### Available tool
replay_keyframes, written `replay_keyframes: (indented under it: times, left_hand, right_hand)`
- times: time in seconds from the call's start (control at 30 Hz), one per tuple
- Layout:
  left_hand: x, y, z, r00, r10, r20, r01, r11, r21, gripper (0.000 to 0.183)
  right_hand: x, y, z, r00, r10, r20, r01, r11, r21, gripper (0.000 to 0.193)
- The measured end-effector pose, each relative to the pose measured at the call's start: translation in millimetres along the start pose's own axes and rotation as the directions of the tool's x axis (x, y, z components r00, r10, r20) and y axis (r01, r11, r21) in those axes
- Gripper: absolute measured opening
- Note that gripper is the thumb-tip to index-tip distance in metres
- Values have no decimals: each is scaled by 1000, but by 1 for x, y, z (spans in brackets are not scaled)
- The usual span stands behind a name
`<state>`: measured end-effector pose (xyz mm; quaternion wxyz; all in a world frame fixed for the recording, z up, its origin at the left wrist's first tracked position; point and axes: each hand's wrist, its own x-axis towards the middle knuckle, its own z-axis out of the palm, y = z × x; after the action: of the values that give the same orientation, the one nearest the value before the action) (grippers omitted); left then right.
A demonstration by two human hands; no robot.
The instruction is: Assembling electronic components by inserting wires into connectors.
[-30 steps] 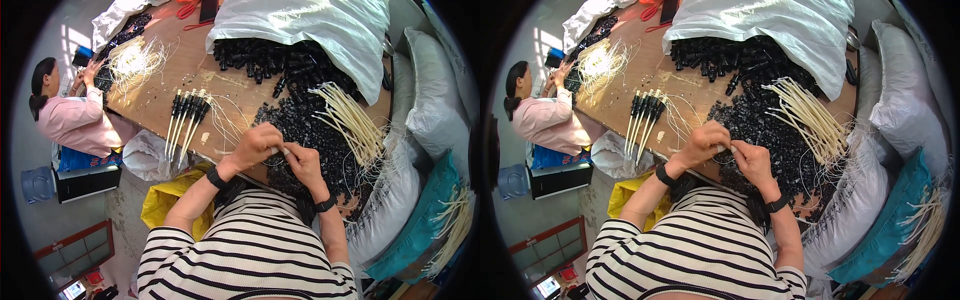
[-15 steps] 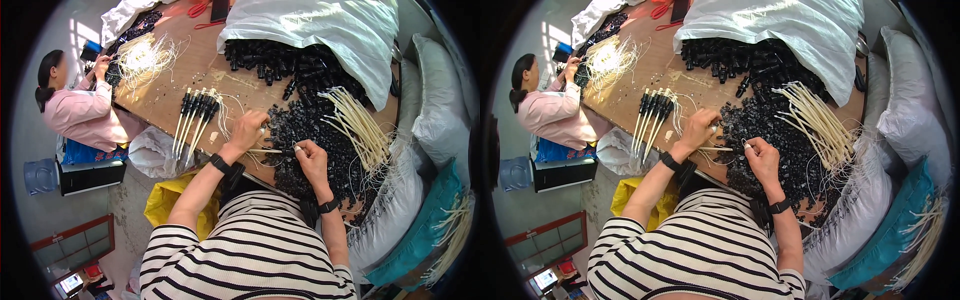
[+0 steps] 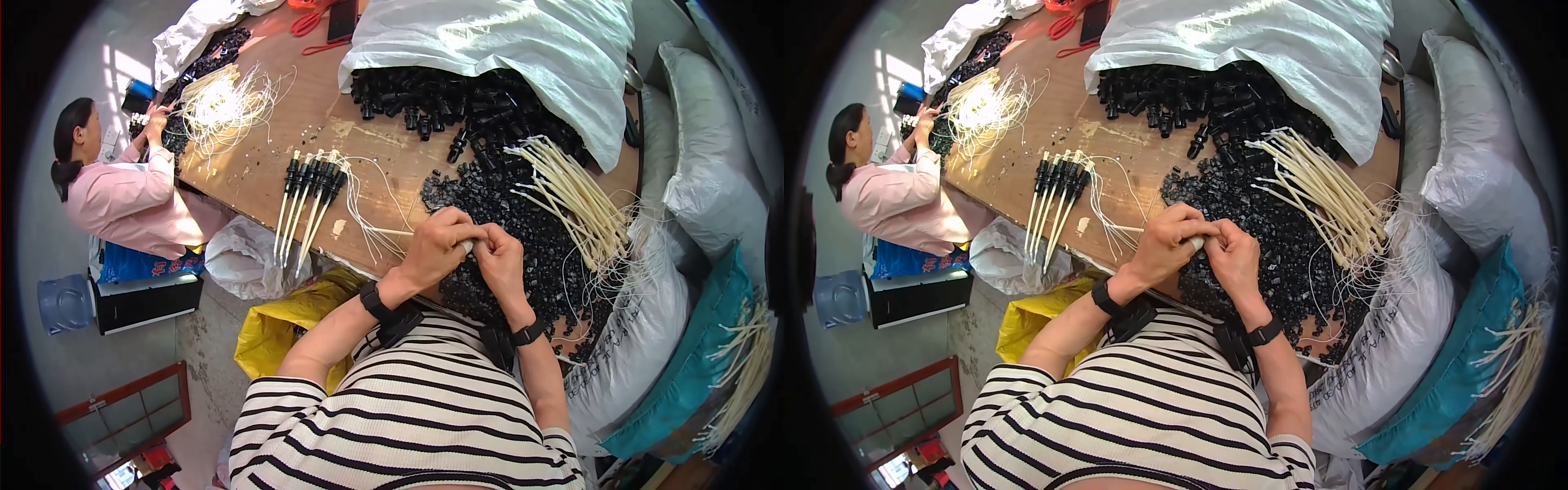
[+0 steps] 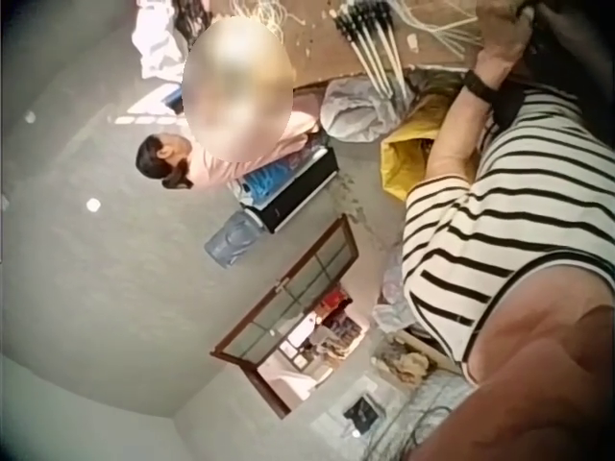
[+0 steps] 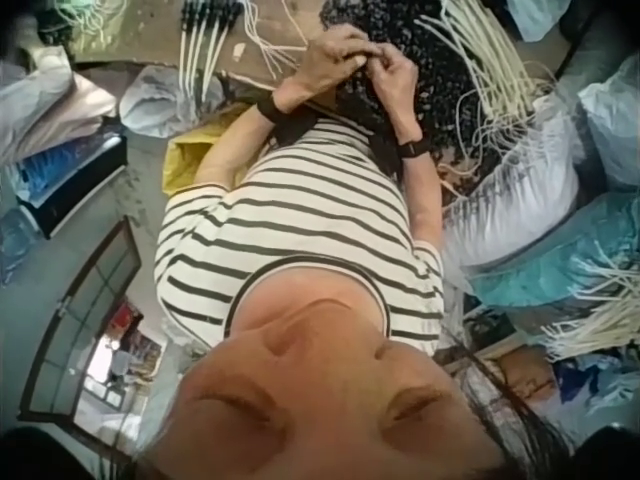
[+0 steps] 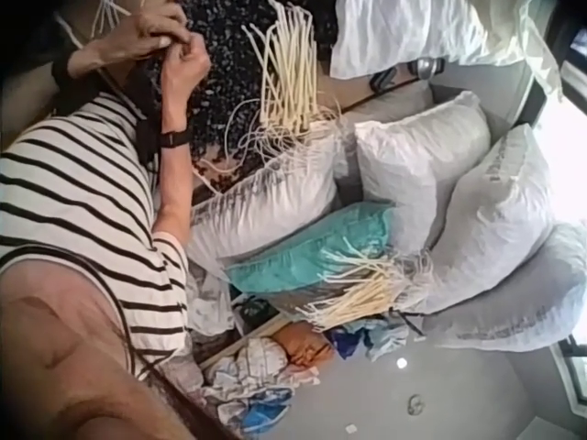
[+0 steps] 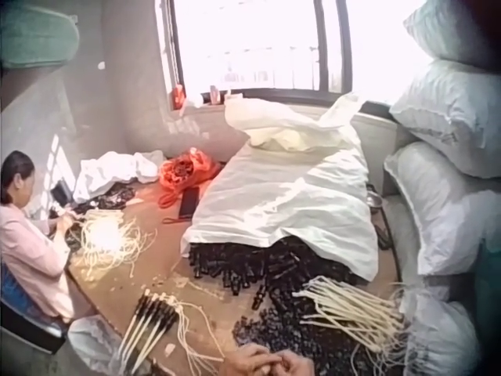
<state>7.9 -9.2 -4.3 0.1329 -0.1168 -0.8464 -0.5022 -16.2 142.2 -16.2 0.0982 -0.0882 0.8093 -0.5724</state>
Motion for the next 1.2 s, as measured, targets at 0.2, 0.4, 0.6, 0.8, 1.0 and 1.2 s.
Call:
replay_keyframes:
  times: [0.2, 0.4, 0.6, 0.8, 1.0, 1.2]
  left_hand:
    - [3, 9, 4, 992, 115, -51, -107, 984, 141, 30]
    - [2, 1, 0, 987, -133, -88, 127, 990, -68, 32]
    - [2, -9, -2, 856, -504, 113, 508, 780, -365, 20]
    - [2, -15, -8, 913, -407, 25, 405, 897, -177, 19]
    - [11, 3, -17, 977, -6, 212, 18, 998, -54, 43]
    - [7, -12, -23, 935, -175, 310, 188, 982, -11, 35]
  right_hand:
    - [2, -5, 1, 998, -11, -59, 11, 1000, -2, 7]
    - [-3, -6, 2, 994, -79, -73, 70, 990, -123, 6]
    - [-4, -7, 3, 840, -535, -90, 424, 751, -507, 10]
    - [-9, -8, -3, 920, -390, -38, 372, 900, -229, 11]
    - [-7, -13, -21, 975, 68, 212, -210, 592, 778, 12]
    - [-8, -16, -32, 886, -440, 148, 463, 858, -221, 28]
